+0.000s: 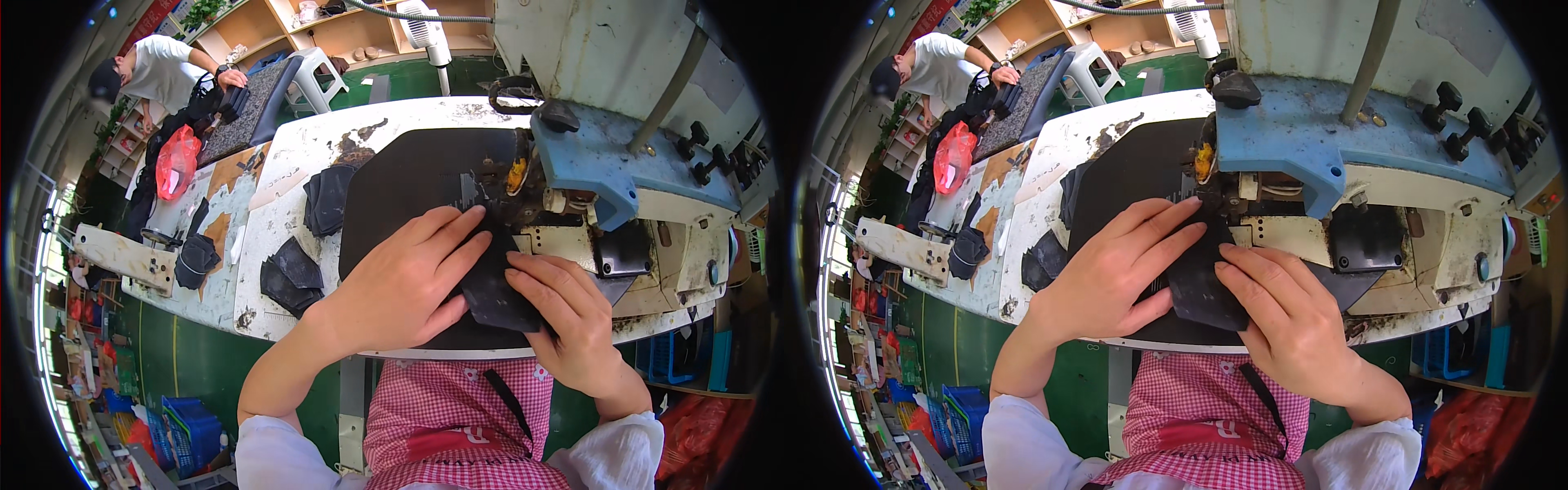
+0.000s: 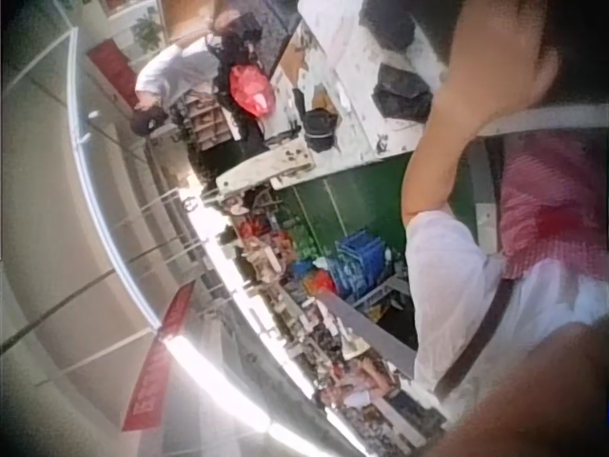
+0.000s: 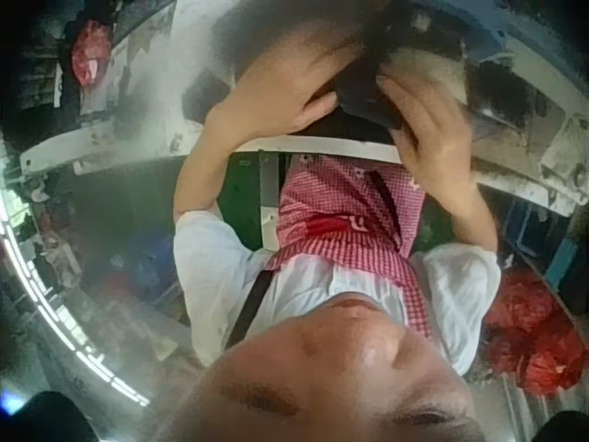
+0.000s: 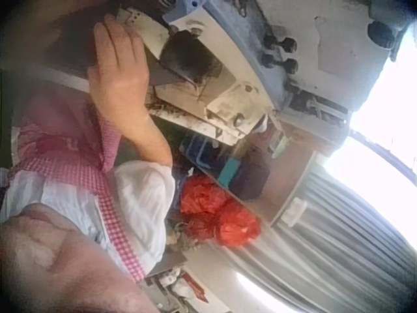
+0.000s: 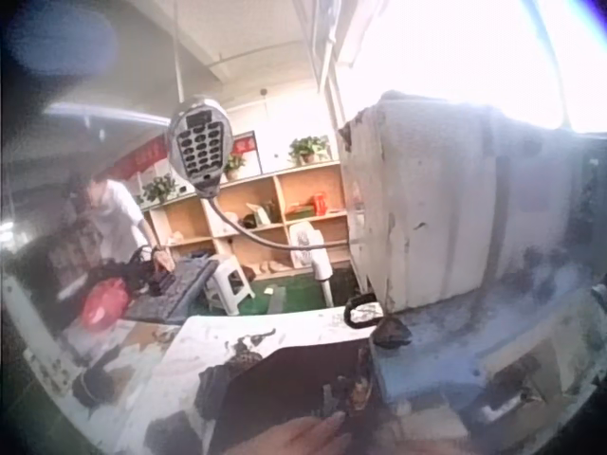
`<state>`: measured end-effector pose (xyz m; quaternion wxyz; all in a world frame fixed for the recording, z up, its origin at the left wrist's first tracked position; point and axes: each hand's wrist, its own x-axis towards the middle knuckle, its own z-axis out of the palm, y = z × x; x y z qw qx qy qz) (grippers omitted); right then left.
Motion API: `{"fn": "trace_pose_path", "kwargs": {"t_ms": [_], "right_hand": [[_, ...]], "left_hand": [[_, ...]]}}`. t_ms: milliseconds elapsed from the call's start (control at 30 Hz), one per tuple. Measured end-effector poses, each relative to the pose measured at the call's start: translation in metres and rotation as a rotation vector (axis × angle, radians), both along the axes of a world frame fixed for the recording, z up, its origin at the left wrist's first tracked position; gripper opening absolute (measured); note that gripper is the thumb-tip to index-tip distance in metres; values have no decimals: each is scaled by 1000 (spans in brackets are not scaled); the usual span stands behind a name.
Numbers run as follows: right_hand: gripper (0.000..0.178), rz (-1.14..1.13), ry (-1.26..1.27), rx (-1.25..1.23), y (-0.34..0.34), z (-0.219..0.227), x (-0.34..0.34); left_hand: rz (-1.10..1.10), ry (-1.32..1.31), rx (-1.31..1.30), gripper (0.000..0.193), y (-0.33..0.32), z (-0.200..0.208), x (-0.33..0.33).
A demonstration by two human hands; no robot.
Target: The person feeds fabric pieces through a machine one at a time, stacks the pieces on the table, secures a bundle of pieces with a rubber band, and folds and rubs a fabric piece by hand.
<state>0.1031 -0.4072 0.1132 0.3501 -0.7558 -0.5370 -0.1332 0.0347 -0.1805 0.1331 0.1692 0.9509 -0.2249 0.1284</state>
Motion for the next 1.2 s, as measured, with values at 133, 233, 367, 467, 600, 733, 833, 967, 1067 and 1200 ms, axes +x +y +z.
{"fn": "trace_pose_path", "kwargs": {"t_ms": [133,233,367,467,600,733,833,967,1067,1200], "right_hand": [[54,-2,35,-8,0,1,-1],[51,7,-2,-31,0,3,-1],[47,8,-4,-35,1,3,-1],[44,3,-22,-33,1,2,-1],[39,-30,-47,-12,3,1,-2],[37,-17,-46,-17,5,3,-4],[37,-17,-40,-24,6,3,-4],[36,-6,-79,-5,0,-5,-2],[37,157,-228,175,-4,-19,-9],[32,585,-318,176,8,-53,-31]], "left_hand": [[-3,-17,-11,62,4,2,0],[-74,-64,116,62,8,3,1],[-126,-74,117,59,15,3,6],[-148,-65,84,56,20,4,11],[-188,-42,90,53,29,4,17],[-209,-64,78,51,35,4,25],[-230,-50,67,50,39,4,30],[-229,-54,66,49,43,4,35],[-209,-75,100,49,46,2,37],[-140,-129,173,48,43,0,35]]}}
